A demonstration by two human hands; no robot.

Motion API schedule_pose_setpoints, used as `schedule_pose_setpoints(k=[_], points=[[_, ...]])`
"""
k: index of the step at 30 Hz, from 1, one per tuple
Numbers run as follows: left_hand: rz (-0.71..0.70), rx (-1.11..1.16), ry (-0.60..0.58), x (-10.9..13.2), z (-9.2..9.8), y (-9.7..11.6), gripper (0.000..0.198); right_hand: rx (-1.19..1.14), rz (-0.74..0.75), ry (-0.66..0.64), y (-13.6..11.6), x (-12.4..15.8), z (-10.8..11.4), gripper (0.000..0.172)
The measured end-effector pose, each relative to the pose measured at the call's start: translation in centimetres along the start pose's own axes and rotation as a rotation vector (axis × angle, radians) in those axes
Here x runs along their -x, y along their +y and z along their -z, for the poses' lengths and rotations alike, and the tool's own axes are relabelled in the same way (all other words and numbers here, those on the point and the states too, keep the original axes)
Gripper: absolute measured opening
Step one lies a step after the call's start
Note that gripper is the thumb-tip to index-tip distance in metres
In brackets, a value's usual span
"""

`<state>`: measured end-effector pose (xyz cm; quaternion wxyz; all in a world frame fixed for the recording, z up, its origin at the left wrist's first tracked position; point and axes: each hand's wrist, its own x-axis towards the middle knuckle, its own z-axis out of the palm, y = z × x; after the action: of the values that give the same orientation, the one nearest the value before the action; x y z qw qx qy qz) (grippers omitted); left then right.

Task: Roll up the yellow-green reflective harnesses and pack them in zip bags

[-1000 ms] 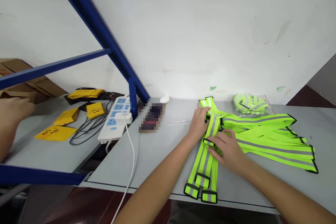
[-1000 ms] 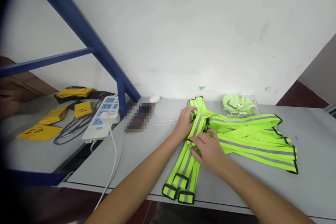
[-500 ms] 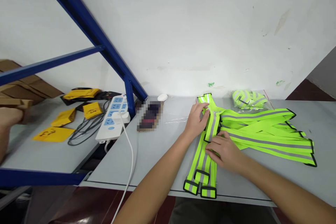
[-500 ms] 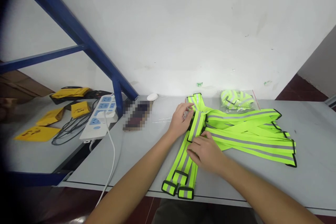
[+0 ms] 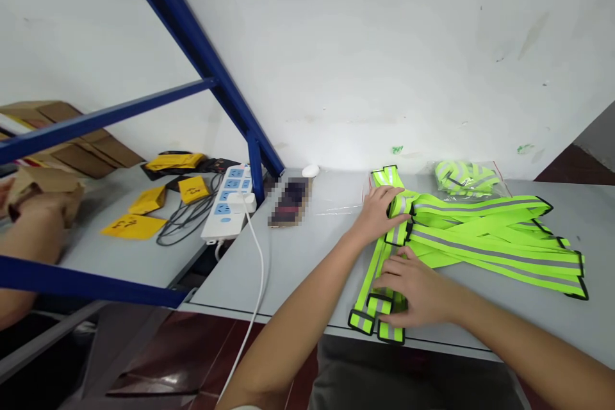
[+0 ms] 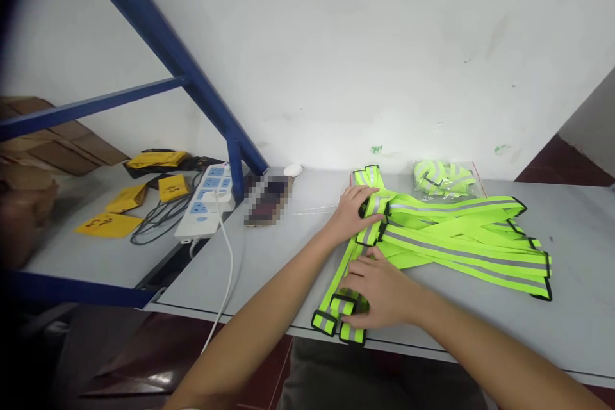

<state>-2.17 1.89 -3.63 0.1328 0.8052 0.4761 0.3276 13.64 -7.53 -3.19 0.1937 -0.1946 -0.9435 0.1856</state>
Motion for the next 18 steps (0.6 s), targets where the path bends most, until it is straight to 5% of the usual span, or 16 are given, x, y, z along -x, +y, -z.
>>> schedule_pose_setpoints(k=[3, 7, 15, 18], points=[[-0.004, 0.000, 0.023, 0.0, -0.2, -0.2, 0.052, 0.007, -0.008, 0.062, 0.0, -0.1, -0.1, 0.017], [0.020, -0.046, 0.029, 0.0, -0.4, -0.2, 0.050, -0.129, -0.112, 0.295, 0.1, -0.4, 0.7, 0.015], [0.027, -0.029, -0.002, 0.0, 0.0, 0.2, 0.048, -0.446, -0.564, 0.615, 3.9, -2.1, 4.0, 0.033], [0.033, -0.009, -0.006, 0.1, 0.3, 0.4, 0.052, -0.425, -0.664, 0.624, 6.3, -3.3, 5.5, 0.038]])
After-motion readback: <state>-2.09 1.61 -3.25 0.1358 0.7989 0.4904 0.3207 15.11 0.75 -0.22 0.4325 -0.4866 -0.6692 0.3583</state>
